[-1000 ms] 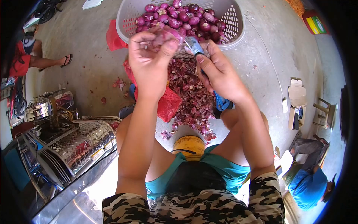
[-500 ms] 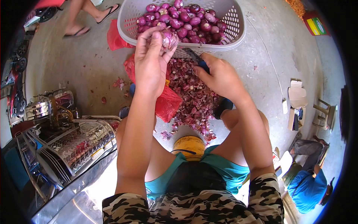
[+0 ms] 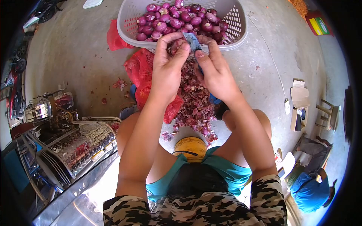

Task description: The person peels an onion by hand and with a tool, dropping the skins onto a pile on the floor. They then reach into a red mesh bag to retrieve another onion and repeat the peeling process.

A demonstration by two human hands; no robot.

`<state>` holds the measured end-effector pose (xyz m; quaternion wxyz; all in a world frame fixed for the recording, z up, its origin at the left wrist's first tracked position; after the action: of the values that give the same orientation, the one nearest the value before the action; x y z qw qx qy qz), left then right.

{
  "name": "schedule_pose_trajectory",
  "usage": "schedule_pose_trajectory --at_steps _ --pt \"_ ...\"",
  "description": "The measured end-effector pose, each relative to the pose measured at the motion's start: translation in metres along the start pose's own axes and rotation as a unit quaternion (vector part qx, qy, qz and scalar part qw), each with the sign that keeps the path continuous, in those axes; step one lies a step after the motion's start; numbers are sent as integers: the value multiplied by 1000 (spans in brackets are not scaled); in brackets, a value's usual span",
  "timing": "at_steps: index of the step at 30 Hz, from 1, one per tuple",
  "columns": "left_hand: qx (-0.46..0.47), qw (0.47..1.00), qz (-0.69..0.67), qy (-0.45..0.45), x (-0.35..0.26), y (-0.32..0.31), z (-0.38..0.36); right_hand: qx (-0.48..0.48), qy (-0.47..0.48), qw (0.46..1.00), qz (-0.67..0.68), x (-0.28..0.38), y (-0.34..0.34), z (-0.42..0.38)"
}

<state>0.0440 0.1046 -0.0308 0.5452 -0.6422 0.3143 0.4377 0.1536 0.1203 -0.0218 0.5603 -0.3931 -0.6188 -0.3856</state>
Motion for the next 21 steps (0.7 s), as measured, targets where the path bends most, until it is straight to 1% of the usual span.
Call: schedule_pose_trajectory --at_steps 3,5,8,9,12,14,15,17,21 --pt "9 998 -52 18 3 -4 -2 -20 1 1000 -9 -6 2 2" --pt "8 994 -104 39 -1 -9 -3 -41 25 999 -10 -8 7 5" --pt "17 999 -48 -2 -6 -8 -3 -56 45 997 -14 -4 11 3" --pt "19 998 -54 2 -5 -8 -2 -57 50 997 -15 -1 11 1" --pt "20 997 -70 4 -3 -6 -2 -18 -35 998 57 -5 4 -4" --pt "22 997 -74 -7 -3 -5 -3 -6 -34 998 48 -7 0 -3" --pt "21 995 -97 2 -2 -4 -3 0 -34 998 44 -8 -2 -2" --pt "19 989 -142 20 0 -3 -2 -14 -10 999 41 -6 -1 -1" --pt "22 995 -101 7 -8 -6 -3 -36 39 999 -9 -2 1 1"
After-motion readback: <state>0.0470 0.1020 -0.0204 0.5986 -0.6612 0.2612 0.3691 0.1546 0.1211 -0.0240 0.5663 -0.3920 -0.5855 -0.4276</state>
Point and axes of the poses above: each hand's wrist, its own z-axis towards the middle knuckle, its own y-axis out of the back of the hand, x = y × z, the point moved 10 cm from there along z, towards the middle knuckle, and after that the axes turned 3 degrees about z, right-handed, at the moved point
